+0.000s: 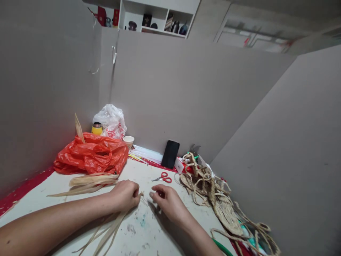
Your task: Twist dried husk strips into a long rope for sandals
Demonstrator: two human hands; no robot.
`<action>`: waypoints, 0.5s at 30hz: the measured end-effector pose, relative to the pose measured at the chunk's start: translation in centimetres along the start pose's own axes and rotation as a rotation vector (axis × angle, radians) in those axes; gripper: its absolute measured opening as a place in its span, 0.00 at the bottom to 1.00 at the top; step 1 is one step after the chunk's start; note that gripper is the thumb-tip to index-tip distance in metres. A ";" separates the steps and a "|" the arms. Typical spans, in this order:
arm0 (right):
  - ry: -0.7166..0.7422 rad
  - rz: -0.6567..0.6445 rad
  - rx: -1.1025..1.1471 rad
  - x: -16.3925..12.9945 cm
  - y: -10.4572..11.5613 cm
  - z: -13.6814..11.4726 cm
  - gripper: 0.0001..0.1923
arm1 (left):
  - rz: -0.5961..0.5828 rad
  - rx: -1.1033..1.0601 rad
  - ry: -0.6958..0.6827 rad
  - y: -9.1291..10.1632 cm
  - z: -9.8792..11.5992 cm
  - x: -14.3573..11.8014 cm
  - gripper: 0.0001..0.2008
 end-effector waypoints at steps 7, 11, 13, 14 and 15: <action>-0.092 -0.012 0.169 0.0 -2.4 0.5 0.06 | 0.022 -0.205 0.023 1.1 0.1 0.1 0.05; -0.104 0.043 0.149 0.1 -0.9 -0.7 0.09 | 0.024 -0.412 0.022 1.1 -0.2 0.4 0.03; -0.138 0.057 0.153 0.1 0.0 -1.2 0.10 | -0.060 -0.621 0.040 0.3 -0.5 0.8 0.03; -0.159 0.065 0.158 0.1 0.4 -1.5 0.11 | -0.111 -0.718 0.056 -0.2 -0.5 1.0 0.05; -0.181 0.076 0.164 0.1 0.8 -1.7 0.12 | -0.160 -0.796 0.074 -0.6 -0.5 1.1 0.06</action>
Point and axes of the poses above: each hand's wrist, its own x-axis towards the middle knuckle, its own y-axis out of the back of the hand, z = x × y, the point moved 8 cm from there along x, towards the middle knuckle, and after that the axes turned 10 degrees about y, right-handed, at the moved point
